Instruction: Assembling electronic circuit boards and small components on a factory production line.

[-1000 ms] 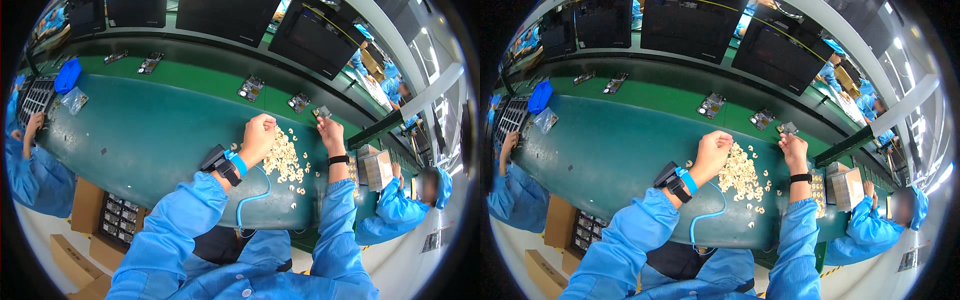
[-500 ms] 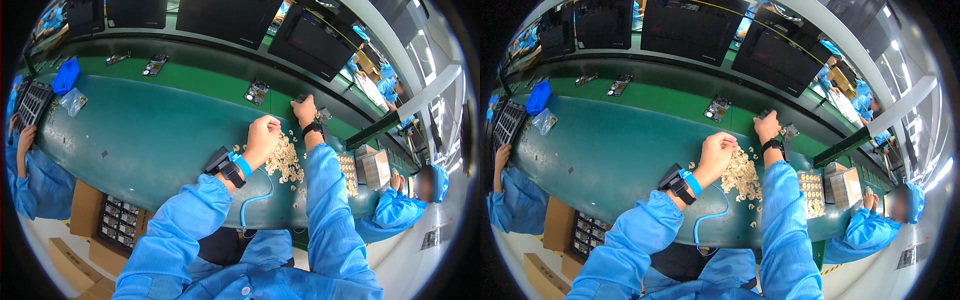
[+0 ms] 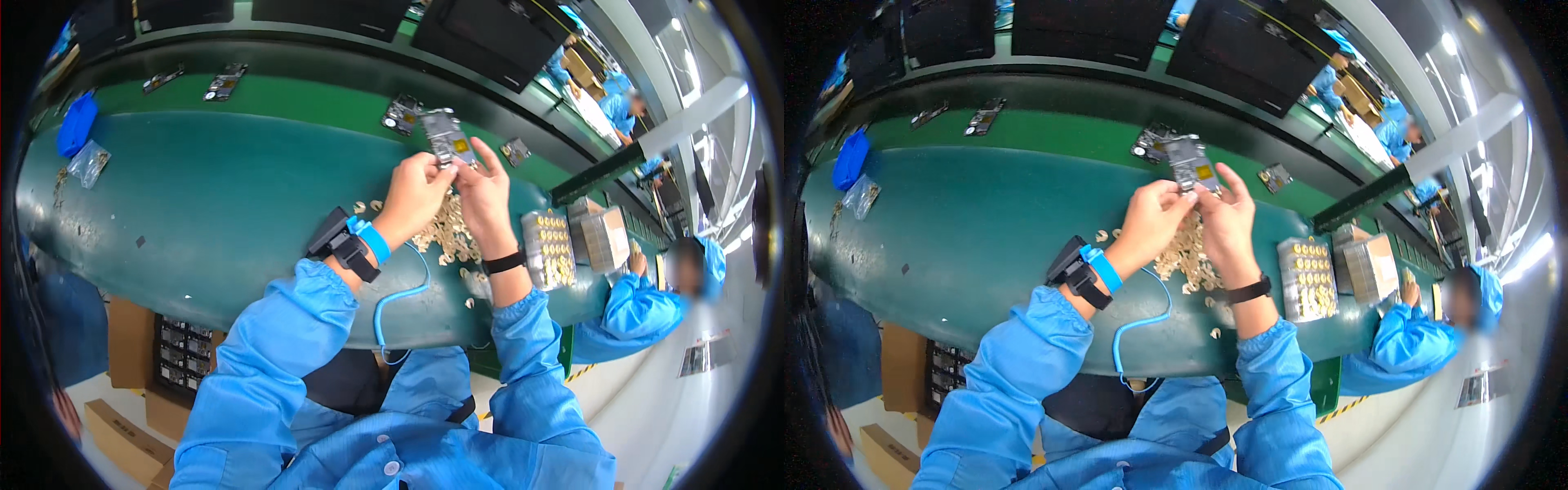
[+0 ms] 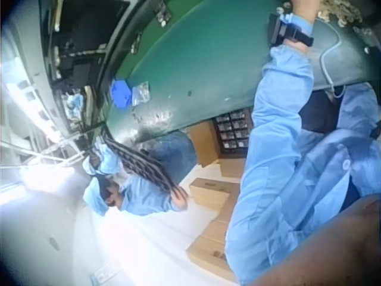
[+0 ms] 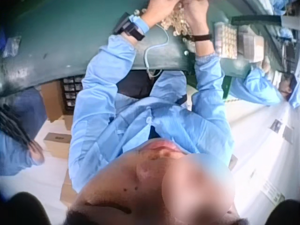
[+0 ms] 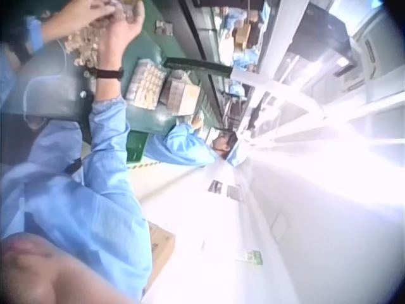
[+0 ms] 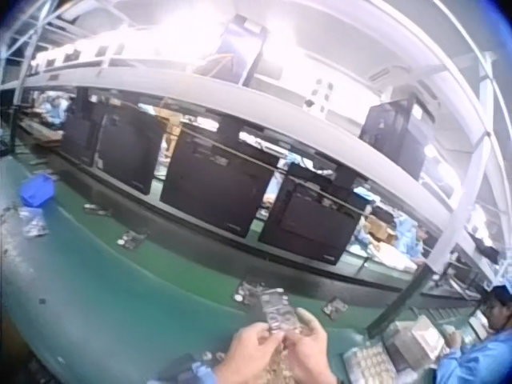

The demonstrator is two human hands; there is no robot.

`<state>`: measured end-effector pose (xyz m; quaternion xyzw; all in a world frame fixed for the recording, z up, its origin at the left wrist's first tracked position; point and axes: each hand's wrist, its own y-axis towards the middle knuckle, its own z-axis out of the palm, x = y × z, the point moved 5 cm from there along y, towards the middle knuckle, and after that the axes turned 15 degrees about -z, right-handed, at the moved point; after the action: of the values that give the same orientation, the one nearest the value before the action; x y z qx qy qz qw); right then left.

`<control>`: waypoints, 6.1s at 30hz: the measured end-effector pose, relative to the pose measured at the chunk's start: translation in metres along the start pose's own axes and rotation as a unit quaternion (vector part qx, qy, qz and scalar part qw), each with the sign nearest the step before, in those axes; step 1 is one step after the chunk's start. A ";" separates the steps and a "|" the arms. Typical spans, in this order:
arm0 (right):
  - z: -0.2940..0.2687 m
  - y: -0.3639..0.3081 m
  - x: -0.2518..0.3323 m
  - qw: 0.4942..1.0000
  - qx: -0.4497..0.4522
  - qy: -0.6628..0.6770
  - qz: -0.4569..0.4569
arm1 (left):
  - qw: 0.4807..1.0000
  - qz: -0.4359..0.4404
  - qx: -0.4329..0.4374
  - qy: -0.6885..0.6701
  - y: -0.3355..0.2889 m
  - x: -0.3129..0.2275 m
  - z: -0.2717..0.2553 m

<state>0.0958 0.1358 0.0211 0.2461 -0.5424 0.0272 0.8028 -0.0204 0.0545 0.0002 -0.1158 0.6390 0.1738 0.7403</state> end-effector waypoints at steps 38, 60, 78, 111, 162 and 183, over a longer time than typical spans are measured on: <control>-0.182 -0.105 0.159 0.688 0.217 -0.673 -0.165 | 0.994 -0.036 -0.008 -0.099 -0.002 -0.004 -0.006; -0.080 -0.041 0.113 0.938 0.124 -0.301 -0.121 | 0.999 0.035 0.029 -0.011 -0.019 -0.016 0.007; -0.020 -0.017 0.019 0.973 0.189 -0.123 -0.058 | 0.983 0.075 -0.038 0.161 -0.017 -0.015 -0.001; -0.038 -0.013 0.040 0.971 0.174 -0.116 -0.119 | 1.000 -0.021 0.017 0.012 -0.012 -0.025 -0.004; -0.026 -0.018 0.027 0.966 0.192 -0.100 -0.139 | 0.996 -0.053 0.050 0.043 -0.019 -0.021 0.004; -0.021 -0.022 0.039 0.913 0.212 -0.276 -0.211 | 0.991 -0.105 0.086 0.006 -0.020 -0.011 0.009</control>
<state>0.1363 0.1165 0.0414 0.5171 -0.6593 -0.0971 0.5372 -0.0056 0.0391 0.0111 -0.1190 0.6404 0.0385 0.7577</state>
